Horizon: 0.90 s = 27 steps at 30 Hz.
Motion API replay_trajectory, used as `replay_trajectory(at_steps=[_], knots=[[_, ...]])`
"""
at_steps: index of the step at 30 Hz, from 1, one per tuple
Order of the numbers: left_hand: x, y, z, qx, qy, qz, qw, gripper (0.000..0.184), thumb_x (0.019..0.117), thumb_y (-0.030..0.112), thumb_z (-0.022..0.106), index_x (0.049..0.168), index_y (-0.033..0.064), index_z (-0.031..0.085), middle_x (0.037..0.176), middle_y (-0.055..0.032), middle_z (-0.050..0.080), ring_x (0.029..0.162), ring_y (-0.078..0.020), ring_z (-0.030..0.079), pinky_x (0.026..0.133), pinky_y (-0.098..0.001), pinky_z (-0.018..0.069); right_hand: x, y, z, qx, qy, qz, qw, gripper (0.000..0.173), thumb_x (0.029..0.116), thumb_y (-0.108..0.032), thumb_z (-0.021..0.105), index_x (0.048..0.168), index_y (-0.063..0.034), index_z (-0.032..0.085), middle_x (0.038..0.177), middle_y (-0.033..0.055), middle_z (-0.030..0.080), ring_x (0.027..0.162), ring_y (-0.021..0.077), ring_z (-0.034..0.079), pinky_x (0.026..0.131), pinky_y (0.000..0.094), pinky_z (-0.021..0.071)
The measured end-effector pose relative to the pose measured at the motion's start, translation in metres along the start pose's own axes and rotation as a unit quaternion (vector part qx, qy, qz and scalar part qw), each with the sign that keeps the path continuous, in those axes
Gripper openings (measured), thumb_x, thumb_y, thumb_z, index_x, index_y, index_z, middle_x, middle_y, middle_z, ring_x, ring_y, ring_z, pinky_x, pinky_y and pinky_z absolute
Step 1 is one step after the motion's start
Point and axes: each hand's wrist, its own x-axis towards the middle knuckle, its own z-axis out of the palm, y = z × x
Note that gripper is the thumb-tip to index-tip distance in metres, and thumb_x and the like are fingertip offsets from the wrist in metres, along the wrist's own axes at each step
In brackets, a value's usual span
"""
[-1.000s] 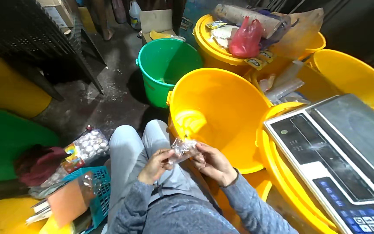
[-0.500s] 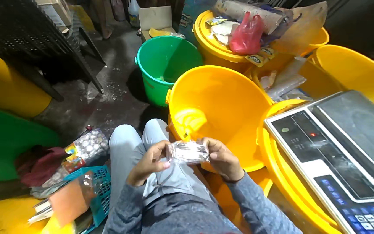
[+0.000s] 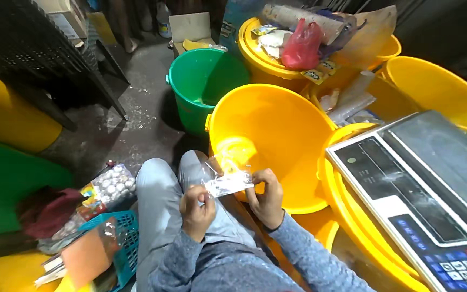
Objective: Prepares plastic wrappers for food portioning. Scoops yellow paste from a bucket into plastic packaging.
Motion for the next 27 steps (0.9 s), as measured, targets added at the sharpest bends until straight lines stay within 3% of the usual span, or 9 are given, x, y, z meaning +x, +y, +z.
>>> replay_trajectory(at_steps=[4, 7, 10, 12, 15, 17, 22, 25, 27], knots=[[0.008, 0.008, -0.015, 0.125, -0.061, -0.011, 0.99, 0.013, 0.099, 0.018, 0.052, 0.104, 0.0063, 0.056, 0.068, -0.0014, 0.058, 0.059, -0.0081, 0.054, 0.062, -0.0219, 0.0488, 0.001, -0.004, -0.005, -0.017, -0.021, -0.054, 0.998, 0.023, 0.0921, -0.017, 0.066, 0.074, -0.0079, 0.055, 0.068, 0.0059, 0.056, 0.07, 0.0162, 0.056, 0.068, 0.0251, 0.049], [0.008, 0.011, -0.017, 0.125, -0.053, -0.017, 0.991, 0.017, 0.1009, 0.021, 0.054, 0.11, 0.0065, 0.055, 0.086, -0.0053, 0.063, 0.08, -0.0106, 0.063, 0.077, -0.0234, 0.0531, -0.001, -0.004, -0.006, 0.012, -0.002, -0.065, 0.998, 0.025, 0.093, -0.014, 0.064, 0.073, -0.0089, 0.051, 0.067, 0.005, 0.053, 0.069, 0.0154, 0.055, 0.072, 0.0257, 0.0495], [0.006, 0.01, -0.016, 0.116, -0.036, 0.018, 0.992, 0.009, 0.1006, 0.022, 0.054, 0.105, 0.0138, 0.055, 0.104, -0.0063, 0.056, 0.099, -0.0141, 0.058, 0.09, -0.0231, 0.0488, -0.003, -0.004, -0.005, 0.049, 0.016, -0.032, 0.998, 0.021, 0.0927, -0.014, 0.065, 0.077, -0.01, 0.051, 0.069, 0.0028, 0.052, 0.069, 0.0115, 0.055, 0.072, 0.0234, 0.0492], [0.004, 0.009, -0.016, 0.117, -0.026, 0.041, 0.992, 0.005, 0.1, 0.021, 0.054, 0.098, 0.0164, 0.055, 0.097, -0.0028, 0.056, 0.093, -0.0119, 0.058, 0.086, -0.0207, 0.0492, -0.003, -0.002, -0.004, 0.062, 0.029, -0.012, 0.998, 0.02, 0.0924, -0.017, 0.067, 0.082, -0.0113, 0.052, 0.07, 0.0005, 0.053, 0.07, 0.0081, 0.055, 0.071, 0.0213, 0.0491], [0.005, 0.008, -0.016, 0.101, -0.035, 0.046, 0.993, 0.019, 0.0895, 0.011, 0.059, 0.071, 0.0107, 0.056, 0.064, -0.0036, 0.058, 0.063, -0.0149, 0.06, 0.064, -0.0246, 0.0515, -0.004, 0.0, -0.004, 0.057, 0.031, 0.007, 0.998, 0.021, 0.092, -0.02, 0.069, 0.084, -0.0109, 0.052, 0.075, 0.001, 0.057, 0.075, 0.0073, 0.06, 0.073, 0.0205, 0.0517], [0.006, 0.009, -0.016, 0.113, -0.044, 0.046, 0.991, 0.026, 0.089, 0.009, 0.059, 0.064, 0.0095, 0.052, 0.058, -0.0043, 0.055, 0.058, -0.0165, 0.058, 0.062, -0.027, 0.0507, -0.005, 0.0, -0.003, 0.055, 0.025, 0.008, 0.998, 0.018, 0.0929, -0.019, 0.067, 0.084, -0.0105, 0.053, 0.075, 0.0014, 0.058, 0.075, 0.0077, 0.06, 0.075, 0.021, 0.0519], [0.013, 0.016, -0.019, 0.179, -0.107, -0.029, 0.978, 0.018, 0.0919, 0.017, 0.06, 0.101, 0.0031, 0.067, 0.075, -0.0044, 0.063, 0.067, -0.014, 0.061, 0.062, -0.0265, 0.0518, -0.004, 0.0, -0.004, 0.057, 0.025, 0.024, 0.998, 0.013, 0.0903, -0.015, 0.067, 0.086, -0.0107, 0.055, 0.078, 0.0003, 0.061, 0.079, 0.006, 0.062, 0.078, 0.0194, 0.0528], [0.014, 0.016, -0.024, 0.1, -0.165, -0.104, 0.976, 0.022, 0.083, 0.016, 0.07, 0.101, 0.0041, 0.072, 0.078, -0.0028, 0.068, 0.065, -0.007, 0.062, 0.058, -0.0191, 0.0513, 0.0, 0.001, -0.005, 0.058, 0.032, 0.052, 0.996, 0.013, 0.0878, -0.014, 0.068, 0.087, -0.0085, 0.056, 0.079, 0.0001, 0.062, 0.08, 0.0019, 0.062, 0.077, 0.0156, 0.0526], [0.023, 0.022, -0.032, 0.027, -0.246, -0.241, 0.938, 0.029, 0.0777, 0.02, 0.079, 0.103, 0.0065, 0.074, 0.079, 0.0012, 0.071, 0.06, -0.0029, 0.063, 0.054, -0.0192, 0.0517, 0.003, 0.001, -0.007, 0.046, 0.03, 0.074, 0.996, 0.017, 0.0858, -0.015, 0.072, 0.086, -0.0044, 0.058, 0.077, 0.0018, 0.061, 0.075, 0.0002, 0.06, 0.073, 0.0133, 0.0512]])
